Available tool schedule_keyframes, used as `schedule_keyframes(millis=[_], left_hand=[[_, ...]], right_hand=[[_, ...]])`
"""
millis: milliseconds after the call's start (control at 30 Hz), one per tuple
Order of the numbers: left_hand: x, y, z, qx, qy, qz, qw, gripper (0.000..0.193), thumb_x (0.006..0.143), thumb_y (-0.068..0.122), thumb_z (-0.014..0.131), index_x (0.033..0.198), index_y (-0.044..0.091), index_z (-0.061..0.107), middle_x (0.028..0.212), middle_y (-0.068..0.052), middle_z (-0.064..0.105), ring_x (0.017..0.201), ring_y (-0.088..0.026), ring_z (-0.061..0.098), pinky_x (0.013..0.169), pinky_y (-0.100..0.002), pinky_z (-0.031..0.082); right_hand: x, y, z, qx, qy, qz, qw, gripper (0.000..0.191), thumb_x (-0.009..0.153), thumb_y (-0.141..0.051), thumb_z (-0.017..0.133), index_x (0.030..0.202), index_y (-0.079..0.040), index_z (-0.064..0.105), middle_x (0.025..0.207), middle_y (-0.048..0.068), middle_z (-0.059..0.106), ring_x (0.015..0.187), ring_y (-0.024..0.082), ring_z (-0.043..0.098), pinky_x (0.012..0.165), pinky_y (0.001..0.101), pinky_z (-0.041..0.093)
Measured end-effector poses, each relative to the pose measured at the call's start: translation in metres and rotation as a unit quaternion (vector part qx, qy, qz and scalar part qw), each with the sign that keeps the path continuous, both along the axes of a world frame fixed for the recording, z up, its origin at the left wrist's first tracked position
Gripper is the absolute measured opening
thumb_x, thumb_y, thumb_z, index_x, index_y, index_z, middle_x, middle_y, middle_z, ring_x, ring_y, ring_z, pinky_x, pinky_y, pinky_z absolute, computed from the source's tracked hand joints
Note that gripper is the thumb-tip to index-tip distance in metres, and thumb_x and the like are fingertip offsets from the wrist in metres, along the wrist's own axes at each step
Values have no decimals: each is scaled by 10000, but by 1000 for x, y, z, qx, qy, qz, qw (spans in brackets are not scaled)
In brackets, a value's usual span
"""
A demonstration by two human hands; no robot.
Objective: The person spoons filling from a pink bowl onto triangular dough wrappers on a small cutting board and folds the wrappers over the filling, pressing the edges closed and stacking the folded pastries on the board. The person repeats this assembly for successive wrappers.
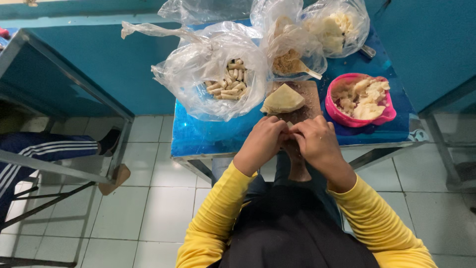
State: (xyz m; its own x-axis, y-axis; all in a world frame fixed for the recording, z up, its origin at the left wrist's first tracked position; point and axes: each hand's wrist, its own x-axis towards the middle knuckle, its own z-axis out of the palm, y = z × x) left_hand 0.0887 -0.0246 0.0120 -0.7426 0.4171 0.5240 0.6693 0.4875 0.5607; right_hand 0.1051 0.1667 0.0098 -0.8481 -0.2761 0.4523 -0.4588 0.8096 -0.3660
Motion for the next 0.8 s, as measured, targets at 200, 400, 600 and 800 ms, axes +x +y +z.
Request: schedule_keyframes(millis=[200, 400, 600, 800], left_hand=[[-10, 2, -1, 0, -43, 32, 999, 38, 829, 55, 715, 859, 67, 695, 862, -125, 697, 867, -357, 674, 749, -442, 531], [-30, -7, -1, 61, -73, -49, 994, 102, 787, 23, 725, 874, 69, 701, 841, -103, 725, 814, -328, 712, 703, -419, 559], [-12, -7, 0, 5, -11, -21, 1000, 135, 783, 4, 720, 897, 73, 698, 877, -124, 671, 913, -370, 643, 791, -450, 512], [-13, -4, 3, -13, -10, -6, 1000, 146, 766, 8, 697, 892, 69, 653, 880, -119, 670, 929, -373, 639, 809, -447, 506]], right_hand=[[-27, 8, -12, -48, -43, 1, 998, 82, 844, -199, 759, 869, -123, 776, 893, 85, 730, 873, 339, 605, 769, 441, 493], [-40, 15, -11, -146, -157, 57, 975, 144, 811, -159, 724, 937, -89, 721, 851, 79, 731, 823, 296, 648, 758, 408, 530], [-13, 5, -6, -40, -17, 37, 998, 85, 849, -159, 729, 921, -118, 749, 897, 68, 714, 913, 329, 592, 797, 442, 444], [-12, -3, -3, -11, -19, -9, 1000, 76, 859, -152, 711, 917, -162, 759, 915, 17, 720, 978, 293, 587, 811, 447, 402]])
